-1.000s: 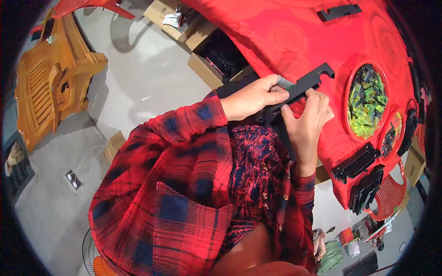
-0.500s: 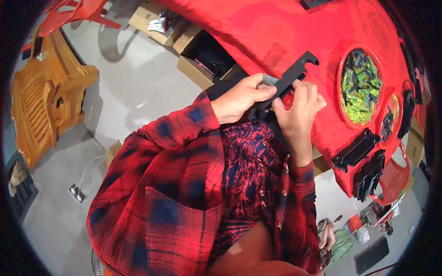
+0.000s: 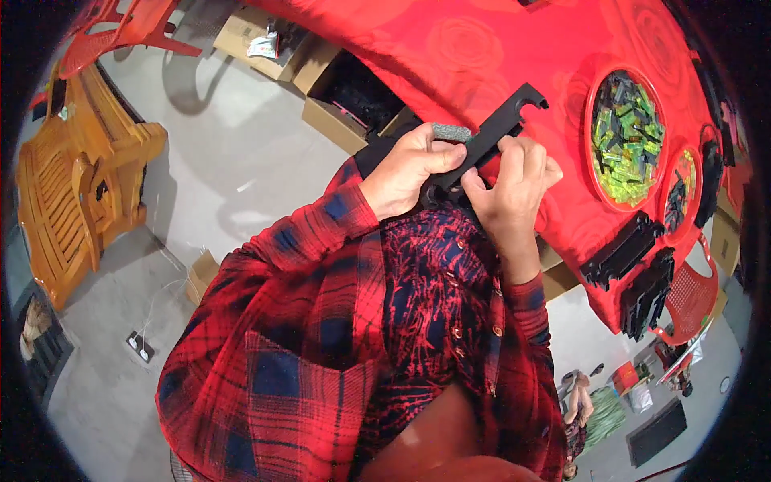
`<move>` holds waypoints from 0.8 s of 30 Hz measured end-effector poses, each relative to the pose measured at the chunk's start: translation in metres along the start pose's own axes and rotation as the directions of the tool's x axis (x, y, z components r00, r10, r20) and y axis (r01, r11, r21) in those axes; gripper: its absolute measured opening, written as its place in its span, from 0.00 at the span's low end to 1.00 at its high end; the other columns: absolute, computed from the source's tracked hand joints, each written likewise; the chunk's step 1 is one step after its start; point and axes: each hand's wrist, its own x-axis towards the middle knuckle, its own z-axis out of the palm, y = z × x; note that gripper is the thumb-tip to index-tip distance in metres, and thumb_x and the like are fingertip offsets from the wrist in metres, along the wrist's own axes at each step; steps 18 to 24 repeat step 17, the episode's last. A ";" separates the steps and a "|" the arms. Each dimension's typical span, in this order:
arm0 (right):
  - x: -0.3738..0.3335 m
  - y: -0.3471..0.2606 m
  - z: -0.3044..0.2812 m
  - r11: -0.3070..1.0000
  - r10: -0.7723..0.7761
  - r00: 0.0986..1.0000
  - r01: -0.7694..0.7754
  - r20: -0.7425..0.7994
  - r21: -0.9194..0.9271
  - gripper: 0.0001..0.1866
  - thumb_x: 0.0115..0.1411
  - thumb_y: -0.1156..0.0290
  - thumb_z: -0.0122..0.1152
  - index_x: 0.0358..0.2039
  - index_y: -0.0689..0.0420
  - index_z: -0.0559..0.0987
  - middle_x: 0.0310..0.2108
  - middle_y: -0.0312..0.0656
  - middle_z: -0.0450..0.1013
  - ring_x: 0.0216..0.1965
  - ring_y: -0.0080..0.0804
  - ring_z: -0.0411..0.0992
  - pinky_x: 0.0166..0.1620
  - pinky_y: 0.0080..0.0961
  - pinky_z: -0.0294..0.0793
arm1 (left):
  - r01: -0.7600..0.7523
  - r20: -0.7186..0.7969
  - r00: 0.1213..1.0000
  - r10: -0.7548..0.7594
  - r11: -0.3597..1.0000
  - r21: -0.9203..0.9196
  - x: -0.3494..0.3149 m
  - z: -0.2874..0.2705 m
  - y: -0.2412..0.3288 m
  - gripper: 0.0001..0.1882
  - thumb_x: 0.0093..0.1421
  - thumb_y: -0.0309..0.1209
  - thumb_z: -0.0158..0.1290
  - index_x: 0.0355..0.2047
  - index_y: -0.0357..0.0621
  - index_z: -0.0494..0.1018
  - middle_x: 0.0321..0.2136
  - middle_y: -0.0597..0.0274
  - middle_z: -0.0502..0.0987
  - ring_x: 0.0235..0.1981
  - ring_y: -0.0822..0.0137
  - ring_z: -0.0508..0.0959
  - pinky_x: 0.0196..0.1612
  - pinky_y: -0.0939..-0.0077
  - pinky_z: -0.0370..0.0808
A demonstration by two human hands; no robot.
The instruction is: The person assembles various plastic components, including plastic gears and springs, into a plastic cartridge body by hand, snapping the toner cartridge parts together.
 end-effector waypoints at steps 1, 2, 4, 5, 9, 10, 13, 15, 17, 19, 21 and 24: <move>0.001 -0.003 0.000 1.000 -0.008 1.000 0.008 0.010 0.009 0.27 0.43 0.69 0.71 0.45 0.59 0.74 0.42 0.45 0.71 0.45 0.42 0.68 0.52 0.39 0.59 | -0.089 -0.009 0.996 0.090 0.994 0.066 -0.001 -0.006 -0.002 0.15 0.64 0.28 0.57 0.48 0.37 0.70 0.38 0.62 0.78 0.37 0.72 0.79 0.43 0.75 0.77; 0.003 -0.004 -0.001 1.000 -0.017 1.000 0.017 0.012 0.014 0.27 0.43 0.69 0.71 0.45 0.59 0.74 0.42 0.45 0.71 0.45 0.42 0.68 0.52 0.39 0.59 | -0.175 -0.008 0.984 0.178 0.975 0.134 -0.002 -0.007 -0.001 0.15 0.65 0.29 0.56 0.48 0.36 0.69 0.37 0.61 0.78 0.36 0.71 0.79 0.41 0.75 0.77; 0.010 -0.005 -0.003 0.990 -0.082 0.997 0.082 -0.005 0.113 0.21 0.51 0.71 0.68 0.47 0.59 0.76 0.38 0.43 0.71 0.41 0.41 0.68 0.48 0.39 0.62 | -0.175 -0.029 0.983 0.182 0.970 0.167 -0.016 -0.018 0.016 0.15 0.65 0.31 0.56 0.49 0.37 0.69 0.38 0.60 0.78 0.35 0.71 0.79 0.40 0.75 0.77; 0.009 -0.005 -0.002 0.987 -0.097 0.995 0.097 -0.005 0.127 0.21 0.51 0.71 0.68 0.47 0.59 0.76 0.38 0.43 0.71 0.41 0.41 0.68 0.48 0.39 0.62 | -0.168 -0.045 0.982 0.181 0.964 0.205 -0.026 -0.028 0.025 0.16 0.66 0.33 0.55 0.49 0.37 0.69 0.38 0.59 0.79 0.34 0.70 0.80 0.39 0.75 0.78; 0.011 0.022 -0.006 0.988 0.071 0.987 -0.049 -0.147 0.149 0.20 0.55 0.81 0.63 0.50 0.62 0.77 0.36 0.45 0.72 0.38 0.41 0.68 0.42 0.32 0.70 | -0.154 -0.225 0.953 0.205 0.963 0.223 -0.055 -0.081 0.048 0.16 0.71 0.39 0.47 0.52 0.42 0.68 0.40 0.58 0.79 0.32 0.69 0.80 0.34 0.74 0.76; 0.010 0.032 -0.003 0.983 0.125 0.979 -0.100 -0.163 0.152 0.18 0.56 0.82 0.62 0.49 0.62 0.78 0.35 0.45 0.72 0.38 0.40 0.68 0.42 0.31 0.70 | -0.122 -0.281 0.944 0.174 0.974 0.193 -0.054 -0.102 0.052 0.17 0.71 0.41 0.46 0.52 0.43 0.69 0.40 0.59 0.79 0.31 0.70 0.78 0.32 0.76 0.75; 0.011 0.053 0.013 0.970 0.188 0.966 -0.154 -0.179 0.190 0.14 0.58 0.82 0.60 0.46 0.62 0.79 0.35 0.44 0.73 0.38 0.40 0.69 0.42 0.31 0.71 | -0.059 -0.522 0.842 0.134 0.986 0.158 -0.039 -0.169 0.044 0.23 0.68 0.51 0.50 0.49 0.44 0.72 0.36 0.63 0.76 0.27 0.73 0.72 0.25 0.77 0.68; 0.011 0.061 0.025 0.966 0.208 0.960 -0.171 -0.188 0.193 0.13 0.59 0.82 0.59 0.45 0.62 0.80 0.35 0.44 0.73 0.38 0.39 0.70 0.43 0.31 0.72 | 0.010 -0.601 0.792 0.109 0.982 0.191 -0.014 -0.206 0.030 0.24 0.64 0.52 0.55 0.47 0.44 0.72 0.35 0.64 0.75 0.26 0.73 0.72 0.25 0.76 0.69; 0.010 0.067 0.034 0.994 0.088 0.977 -0.073 -0.195 0.085 0.14 0.60 0.81 0.59 0.47 0.61 0.80 0.39 0.45 0.75 0.41 0.40 0.71 0.44 0.34 0.73 | 0.049 -0.574 0.818 0.037 0.990 0.134 0.015 -0.248 0.013 0.24 0.59 0.50 0.62 0.43 0.45 0.71 0.28 0.66 0.73 0.21 0.71 0.73 0.20 0.75 0.69; 0.010 0.067 0.034 0.994 0.088 0.977 -0.073 -0.195 0.085 0.14 0.60 0.81 0.59 0.47 0.61 0.80 0.39 0.45 0.75 0.41 0.40 0.71 0.44 0.34 0.73 | 0.049 -0.574 0.818 0.037 0.990 0.134 0.015 -0.248 0.013 0.24 0.59 0.50 0.62 0.43 0.45 0.71 0.28 0.66 0.73 0.21 0.71 0.73 0.20 0.75 0.69; 0.010 0.067 0.034 0.994 0.088 0.977 -0.073 -0.195 0.085 0.14 0.60 0.81 0.59 0.47 0.61 0.80 0.39 0.45 0.75 0.41 0.40 0.71 0.44 0.34 0.73 | 0.049 -0.574 0.818 0.037 0.990 0.134 0.015 -0.248 0.013 0.24 0.59 0.50 0.62 0.43 0.45 0.71 0.28 0.66 0.73 0.21 0.71 0.73 0.20 0.75 0.69; 0.010 0.067 0.034 0.994 0.088 0.977 -0.073 -0.195 0.085 0.14 0.60 0.81 0.59 0.47 0.61 0.80 0.39 0.45 0.75 0.41 0.40 0.71 0.44 0.34 0.73 | 0.049 -0.574 0.818 0.037 0.990 0.134 0.015 -0.248 0.013 0.24 0.59 0.50 0.62 0.43 0.45 0.71 0.28 0.66 0.73 0.21 0.71 0.73 0.20 0.75 0.69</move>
